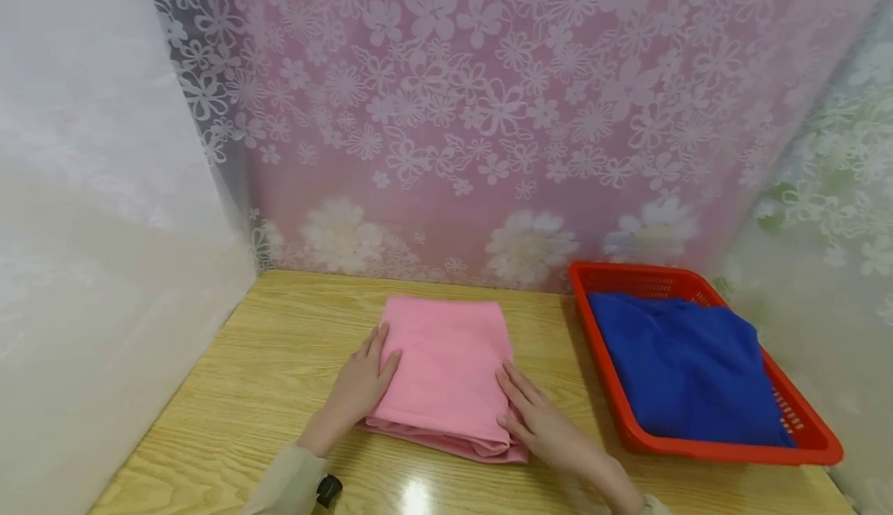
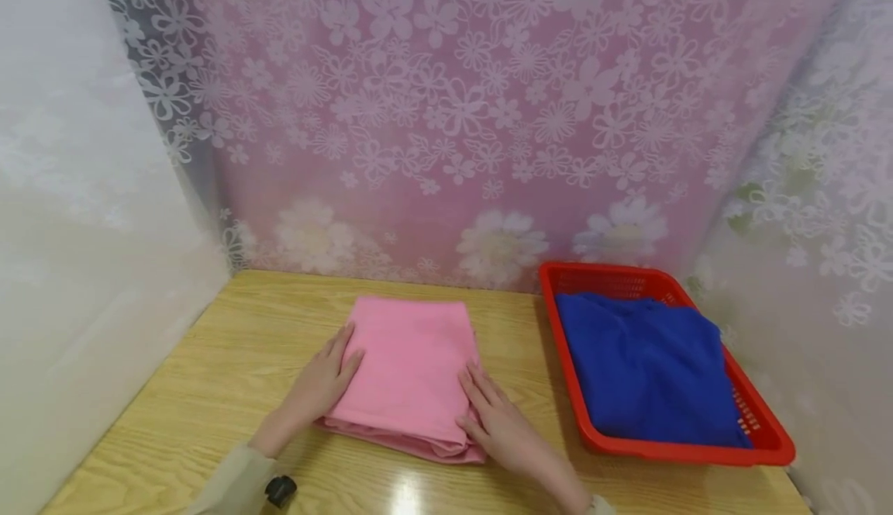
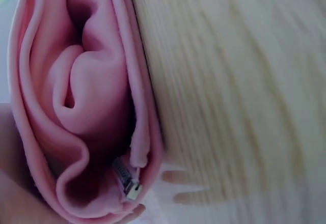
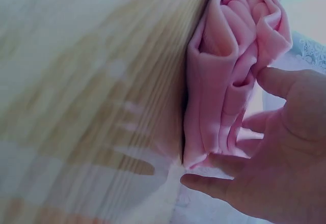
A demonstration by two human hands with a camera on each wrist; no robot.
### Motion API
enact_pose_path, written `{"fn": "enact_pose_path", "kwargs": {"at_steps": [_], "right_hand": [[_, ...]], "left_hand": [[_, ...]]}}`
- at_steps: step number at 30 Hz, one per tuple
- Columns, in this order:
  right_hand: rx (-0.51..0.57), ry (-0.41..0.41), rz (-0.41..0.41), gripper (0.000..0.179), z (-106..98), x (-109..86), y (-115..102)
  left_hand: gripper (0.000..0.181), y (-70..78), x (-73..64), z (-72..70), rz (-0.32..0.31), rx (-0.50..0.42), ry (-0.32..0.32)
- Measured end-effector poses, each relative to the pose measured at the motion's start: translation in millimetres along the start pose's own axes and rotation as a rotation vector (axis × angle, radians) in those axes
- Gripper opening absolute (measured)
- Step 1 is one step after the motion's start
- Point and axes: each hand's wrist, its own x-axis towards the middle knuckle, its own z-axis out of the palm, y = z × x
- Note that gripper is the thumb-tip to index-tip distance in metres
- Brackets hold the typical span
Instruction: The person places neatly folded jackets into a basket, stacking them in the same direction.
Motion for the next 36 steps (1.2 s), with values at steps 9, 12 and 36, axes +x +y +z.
{"fn": "enact_pose_path", "kwargs": {"at_steps": [9, 12, 36], "right_hand": [[0.302, -0.002, 0.284, 0.086, 8, 17.4, -6], [0.377, 0.028, 0.279, 0.090, 10, 24.5, -6], [0.290, 0.407, 0.279, 0.073, 9, 43.8, -38]], "left_hand": [[0.070, -8.1, -0.3, -2.7, -0.032, -0.141, -0.080], [0.074, -9.9, 0.6, -3.2, -0.050, -0.193, -0.097], [0.101, 24.7, -4.3, -5.7, -0.097, -0.284, 0.044]]}}
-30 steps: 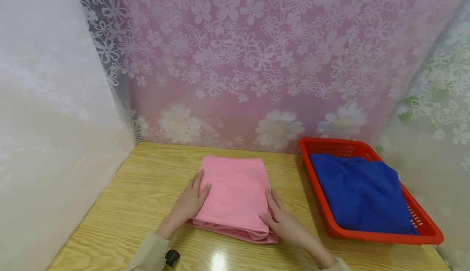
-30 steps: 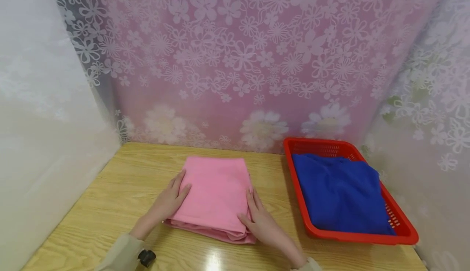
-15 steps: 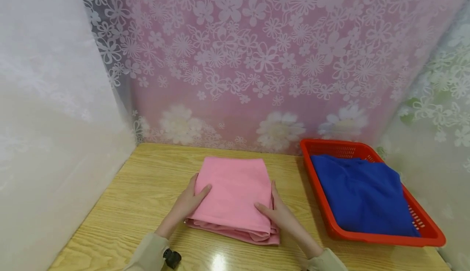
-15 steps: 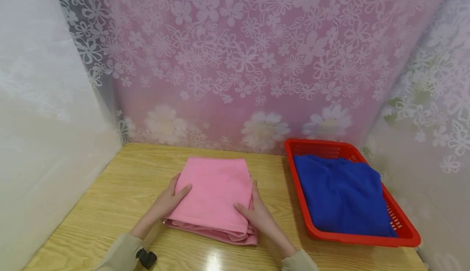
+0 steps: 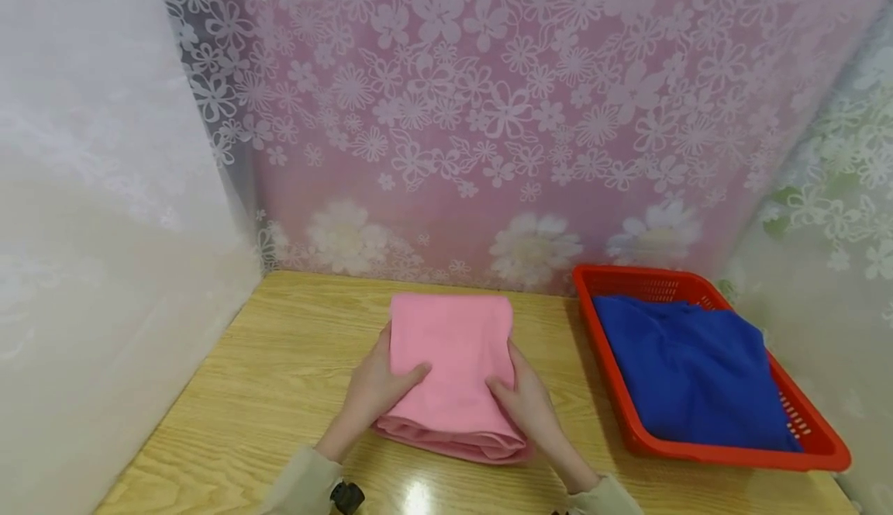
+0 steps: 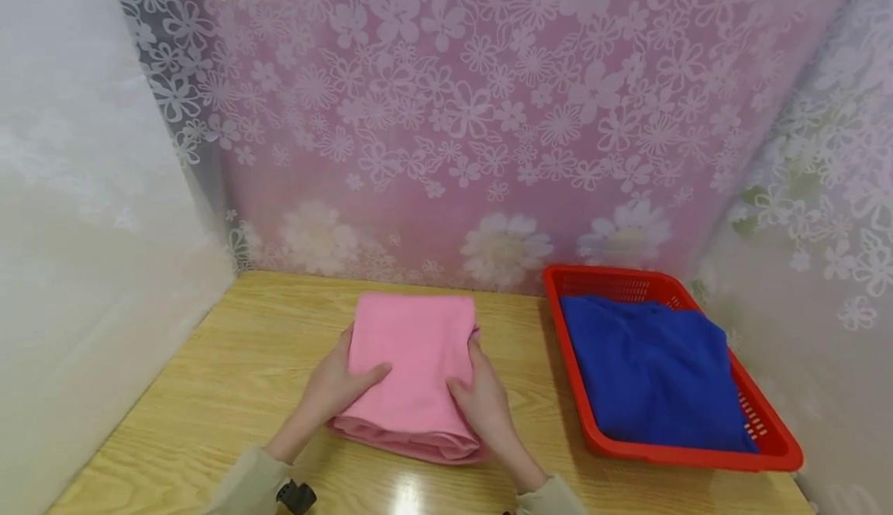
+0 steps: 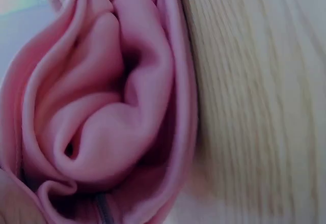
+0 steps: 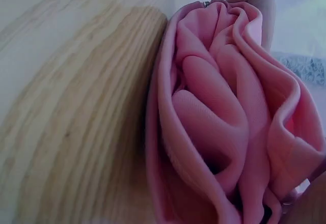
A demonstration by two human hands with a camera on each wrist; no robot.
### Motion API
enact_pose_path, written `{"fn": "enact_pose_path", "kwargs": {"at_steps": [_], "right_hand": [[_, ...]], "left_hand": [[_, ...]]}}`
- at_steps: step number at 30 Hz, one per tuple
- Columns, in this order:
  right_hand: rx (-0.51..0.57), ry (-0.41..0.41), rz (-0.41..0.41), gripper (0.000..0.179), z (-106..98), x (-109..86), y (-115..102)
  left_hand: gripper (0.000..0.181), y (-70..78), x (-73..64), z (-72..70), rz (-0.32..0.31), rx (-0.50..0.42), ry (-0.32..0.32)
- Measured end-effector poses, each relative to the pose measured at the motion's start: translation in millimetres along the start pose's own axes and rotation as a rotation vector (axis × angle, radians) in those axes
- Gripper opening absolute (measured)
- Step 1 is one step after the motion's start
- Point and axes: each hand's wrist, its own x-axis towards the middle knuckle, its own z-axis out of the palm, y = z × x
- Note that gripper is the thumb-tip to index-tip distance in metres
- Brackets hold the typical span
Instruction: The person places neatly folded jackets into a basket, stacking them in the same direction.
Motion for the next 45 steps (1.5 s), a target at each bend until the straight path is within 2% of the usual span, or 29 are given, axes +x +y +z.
{"fn": "enact_pose_path", "kwargs": {"at_steps": [3, 7, 10, 13, 15, 20, 27, 34, 41, 45], "right_hand": [[-0.059, 0.040, -0.043, 0.066, -3, -2.4, -7], [-0.095, 0.073, -0.093, 0.062, -9, -5.7, -16], [-0.106, 0.110, -0.156, 0.060, -17, -6.3, -23], [-0.131, 0.157, -0.206, 0.059, -28, -5.0, -29], [-0.143, 0.178, -0.209, 0.056, -37, -3.8, -33], [-0.180, 0.201, -0.126, 0.047, -66, -6.7, -35], [-0.230, 0.205, -0.078, 0.050, -111, -11.9, -27], [-0.289, 0.200, -0.021, 0.056, -168, -16.6, -24], [-0.436, 0.282, -0.021, 0.050, -229, -16.0, -6], [-0.433, 0.277, -0.015, 0.050, -263, -10.9, 11]], "left_hand": [[0.100, 10.3, -4.8, 1.0, 0.022, -0.003, 0.032], [0.100, 25.7, -9.3, -0.3, 0.083, 0.020, 0.070], [0.099, 39.6, -9.3, -3.1, 0.129, 0.047, 0.095], [0.099, 55.3, -7.0, -6.1, 0.148, 0.075, 0.104], [0.100, 66.5, -5.0, -7.5, 0.149, 0.088, 0.102], [0.101, 95.0, 1.9, 1.0, 0.147, 0.142, 0.073], [0.105, 133.2, 10.7, 20.5, 0.183, 0.181, 0.019], [0.106, 181.2, 23.4, 42.3, 0.239, 0.201, -0.037], [0.107, 226.5, 36.8, 80.8, 0.310, 0.165, -0.095], [0.104, 249.8, 42.8, 106.5, 0.321, 0.185, -0.105]]}}
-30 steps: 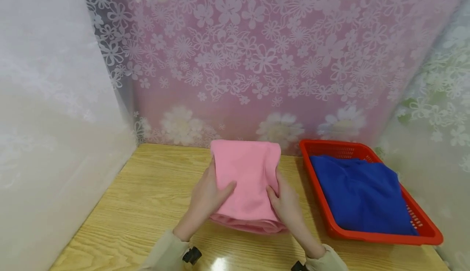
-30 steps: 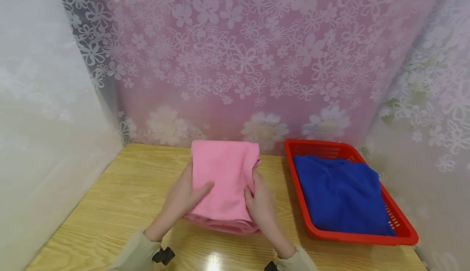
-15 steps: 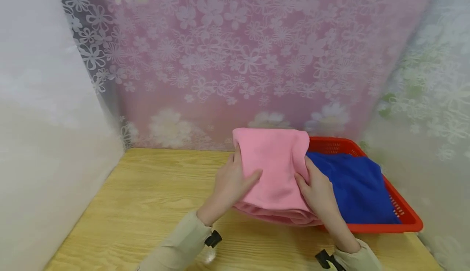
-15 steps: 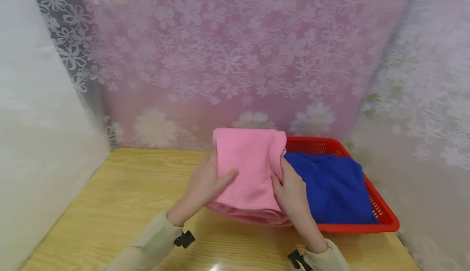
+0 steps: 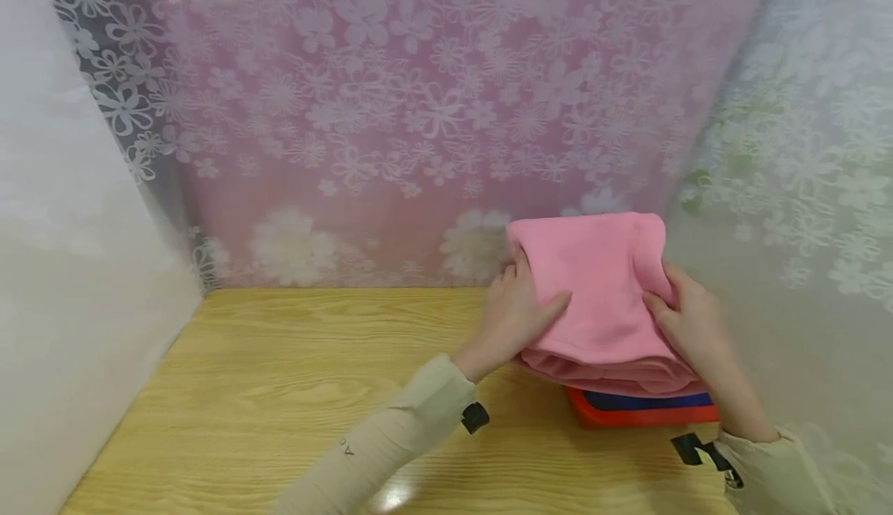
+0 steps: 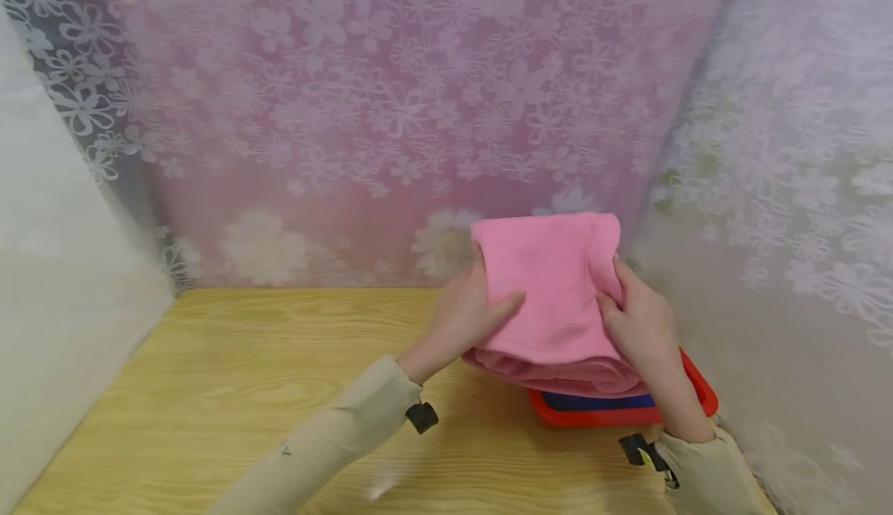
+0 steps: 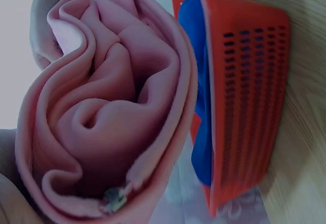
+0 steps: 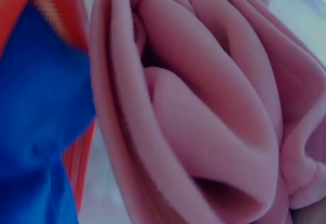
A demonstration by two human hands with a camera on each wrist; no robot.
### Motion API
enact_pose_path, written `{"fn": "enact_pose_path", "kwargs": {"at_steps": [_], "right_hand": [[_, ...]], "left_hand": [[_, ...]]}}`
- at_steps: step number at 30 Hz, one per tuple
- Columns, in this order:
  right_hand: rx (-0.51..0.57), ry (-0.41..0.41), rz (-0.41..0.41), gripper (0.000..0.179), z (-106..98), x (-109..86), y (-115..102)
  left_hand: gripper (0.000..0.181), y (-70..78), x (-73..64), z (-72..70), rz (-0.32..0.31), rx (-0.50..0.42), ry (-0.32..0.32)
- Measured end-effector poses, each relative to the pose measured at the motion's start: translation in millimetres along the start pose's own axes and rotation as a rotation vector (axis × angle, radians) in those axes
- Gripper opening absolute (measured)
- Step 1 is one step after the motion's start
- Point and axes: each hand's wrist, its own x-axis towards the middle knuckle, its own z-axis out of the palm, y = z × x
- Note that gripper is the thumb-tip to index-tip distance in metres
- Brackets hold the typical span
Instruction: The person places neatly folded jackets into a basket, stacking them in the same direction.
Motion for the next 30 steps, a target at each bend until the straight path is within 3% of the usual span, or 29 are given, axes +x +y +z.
{"fn": "enact_pose_path", "kwargs": {"at_steps": [3, 8, 14, 18, 21, 25, 27, 30], "right_hand": [[0.036, -0.026, -0.014, 0.050, -7, 10.9, 20], [0.010, -0.022, -0.098, 0.041, -8, 26.6, 57], [-0.026, -0.100, -0.128, 0.035, 10, 35.3, 111], [0.005, -0.166, -0.098, 0.039, 22, 31.9, 138], [0.012, -0.186, -0.080, 0.050, 22, 31.6, 142], [-0.052, -0.141, -0.057, 0.066, 18, 35.6, 130], [-0.073, -0.123, -0.054, 0.074, 18, 37.1, 123], [-0.099, -0.191, -0.038, 0.078, 23, 35.6, 123]], "left_hand": [[0.101, 10.7, 9.3, 14.7, -0.017, 0.017, 0.000], [0.098, 19.2, 18.1, 42.5, -0.047, -0.016, -0.020], [0.099, 14.2, 19.6, 76.7, -0.028, -0.001, -0.088], [0.099, 9.5, 18.4, 87.7, -0.047, 0.022, -0.097], [0.099, 6.8, 22.9, 88.4, -0.023, 0.061, -0.071], [0.085, -1.7, 35.8, 87.1, 0.099, 0.107, -0.040], [0.074, -6.8, 40.0, 88.9, 0.157, 0.122, -0.077], [0.066, -11.3, 40.3, 98.8, 0.193, 0.116, -0.171]]}}
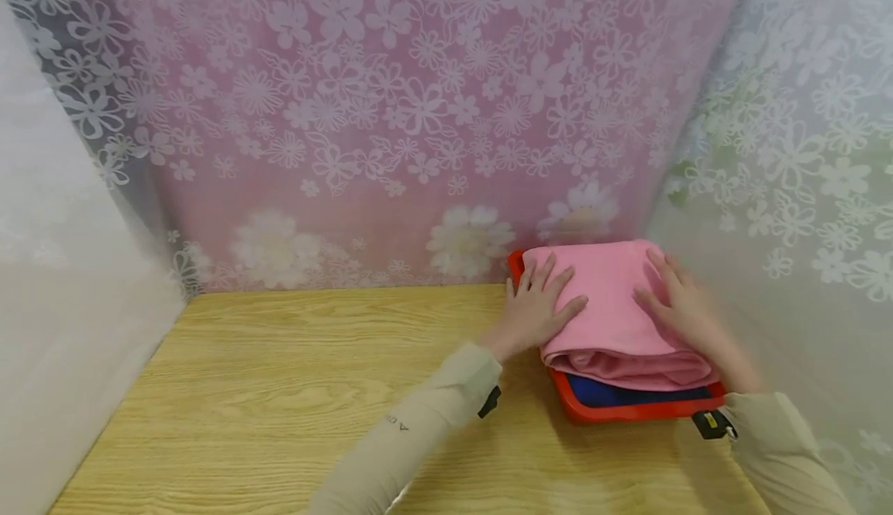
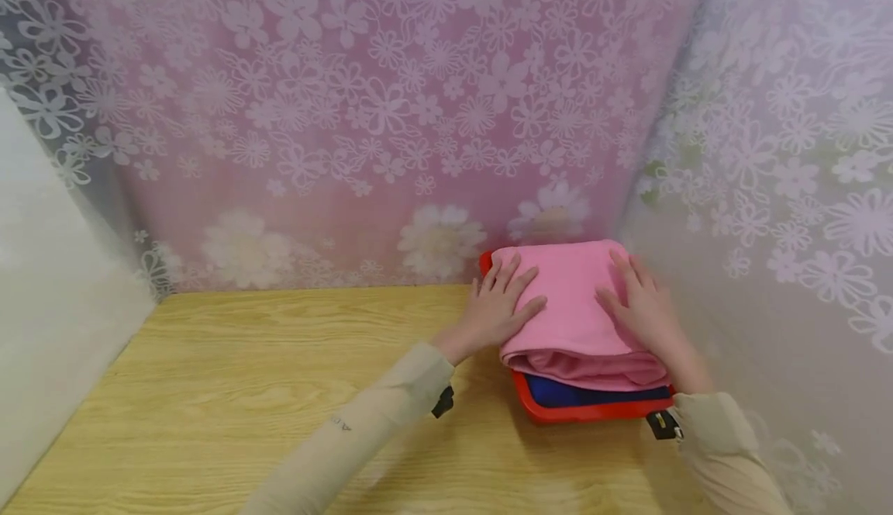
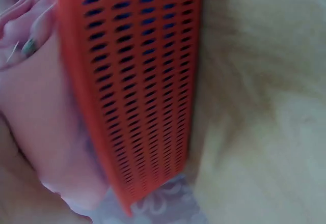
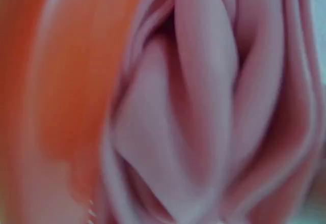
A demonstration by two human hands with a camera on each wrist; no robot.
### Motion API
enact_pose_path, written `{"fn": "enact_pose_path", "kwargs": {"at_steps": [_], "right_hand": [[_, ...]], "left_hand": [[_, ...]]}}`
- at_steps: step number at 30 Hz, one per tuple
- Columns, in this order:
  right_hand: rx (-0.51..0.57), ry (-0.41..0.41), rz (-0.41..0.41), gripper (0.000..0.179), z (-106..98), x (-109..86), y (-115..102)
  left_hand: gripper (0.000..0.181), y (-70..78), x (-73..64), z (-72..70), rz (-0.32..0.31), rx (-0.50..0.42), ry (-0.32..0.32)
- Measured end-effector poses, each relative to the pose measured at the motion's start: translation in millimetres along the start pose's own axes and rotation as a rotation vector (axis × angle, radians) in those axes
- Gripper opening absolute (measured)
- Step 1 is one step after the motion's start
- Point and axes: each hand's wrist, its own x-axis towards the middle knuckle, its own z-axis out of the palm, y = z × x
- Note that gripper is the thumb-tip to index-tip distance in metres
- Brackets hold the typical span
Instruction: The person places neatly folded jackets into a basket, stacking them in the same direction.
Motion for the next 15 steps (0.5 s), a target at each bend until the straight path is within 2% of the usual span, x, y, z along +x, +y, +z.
{"fn": "enact_pose_path", "kwargs": {"at_steps": [3, 5, 7, 10, 12, 15], "right_hand": [[0.047, -0.143, 0.028, 0.077, 10, -1.8, 8], [0.079, -0.193, 0.041, 0.075, 17, -3.2, 16], [0.114, -0.199, 0.045, 0.074, 21, -4.5, 22], [0.093, -0.192, 0.035, 0.073, 22, -5.8, 24], [0.042, -0.178, 0.024, 0.072, 21, -7.5, 20], [-0.084, -0.158, 0.015, 0.068, 17, -14.7, 2]], "left_hand": [[0.066, 2.8, -4.9, 9.8, -0.005, -0.015, -0.053], [0.064, 6.6, -7.9, 13.4, -0.014, -0.001, -0.055], [0.062, 10.5, -10.1, 13.2, -0.019, 0.029, -0.046], [0.060, 13.6, -12.1, 9.8, -0.021, 0.068, -0.034], [0.059, 13.7, -14.1, 8.0, -0.016, 0.065, -0.022], [0.058, 11.0, -19.6, 6.7, -0.001, 0.032, -0.015]]}}
